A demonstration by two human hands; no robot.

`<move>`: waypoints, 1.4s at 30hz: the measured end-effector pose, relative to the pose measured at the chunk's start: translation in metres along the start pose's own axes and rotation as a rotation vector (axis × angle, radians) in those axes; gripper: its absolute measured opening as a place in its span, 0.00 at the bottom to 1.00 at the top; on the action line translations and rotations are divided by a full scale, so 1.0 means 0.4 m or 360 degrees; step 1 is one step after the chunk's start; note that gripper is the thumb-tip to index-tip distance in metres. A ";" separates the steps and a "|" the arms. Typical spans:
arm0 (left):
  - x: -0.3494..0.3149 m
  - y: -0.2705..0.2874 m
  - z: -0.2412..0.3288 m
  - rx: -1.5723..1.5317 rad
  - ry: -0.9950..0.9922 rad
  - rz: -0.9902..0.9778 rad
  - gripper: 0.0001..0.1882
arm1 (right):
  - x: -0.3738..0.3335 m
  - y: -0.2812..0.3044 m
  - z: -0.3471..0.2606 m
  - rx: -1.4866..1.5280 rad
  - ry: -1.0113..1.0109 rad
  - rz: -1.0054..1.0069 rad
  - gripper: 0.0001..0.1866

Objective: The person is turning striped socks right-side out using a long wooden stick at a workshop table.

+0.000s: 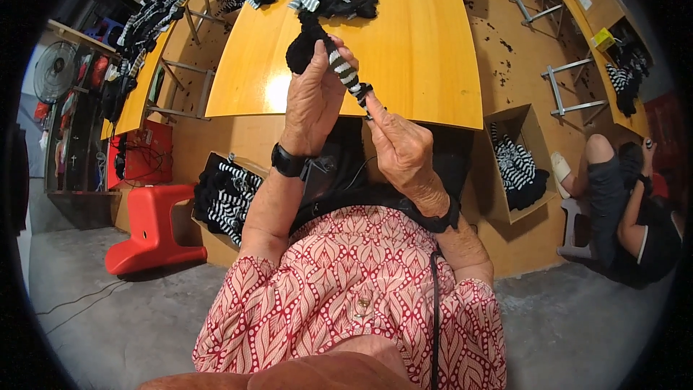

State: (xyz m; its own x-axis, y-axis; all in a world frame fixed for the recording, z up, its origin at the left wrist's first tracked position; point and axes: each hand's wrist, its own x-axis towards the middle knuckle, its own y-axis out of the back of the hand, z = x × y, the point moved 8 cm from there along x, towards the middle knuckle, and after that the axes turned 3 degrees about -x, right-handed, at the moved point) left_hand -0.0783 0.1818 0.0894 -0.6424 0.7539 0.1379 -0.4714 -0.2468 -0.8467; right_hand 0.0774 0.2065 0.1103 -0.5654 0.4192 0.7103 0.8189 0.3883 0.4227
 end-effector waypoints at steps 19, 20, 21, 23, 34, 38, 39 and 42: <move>0.027 0.013 0.177 0.1099 -0.0351 -0.0549 0.25 | -0.081 -0.041 0.130 0.1485 -0.0999 -0.0509 0.17; 0.029 0.018 0.168 0.1132 -0.0201 -0.0503 0.20 | -0.088 -0.041 0.134 0.1571 -0.1046 -0.0533 0.17; 0.030 0.015 0.164 0.1136 -0.0200 -0.0514 0.20 | -0.095 -0.042 0.135 0.1653 -0.1092 -0.0553 0.18; 0.038 0.019 0.154 0.1149 -0.0233 -0.0460 0.14 | -0.096 -0.031 0.132 0.1630 -0.1079 -0.0532 0.18; 0.038 0.040 0.093 0.0959 -0.0406 -0.0126 0.06 | -0.104 0.003 0.131 0.1141 -0.0828 -0.0249 0.20; 0.037 0.025 0.029 0.0828 -0.0196 -0.0190 0.05 | -0.092 -0.013 0.152 0.1207 -0.0827 -0.0189 0.19; 0.021 0.019 0.011 0.0807 -0.0149 -0.0197 0.04 | -0.096 -0.017 0.154 0.1294 -0.0866 -0.0104 0.18; 0.005 0.001 -0.016 0.0816 -0.0128 -0.0244 0.04 | -0.087 -0.023 0.145 0.1318 -0.0917 0.0009 0.16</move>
State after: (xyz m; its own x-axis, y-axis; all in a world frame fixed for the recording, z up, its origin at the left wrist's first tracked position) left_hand -0.0761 0.1871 0.0859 -0.5777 0.7606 0.2963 -0.7850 -0.4183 -0.4569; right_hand 0.0838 0.2357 0.0490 -0.7027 0.6704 0.2382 0.6192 0.7411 -0.2594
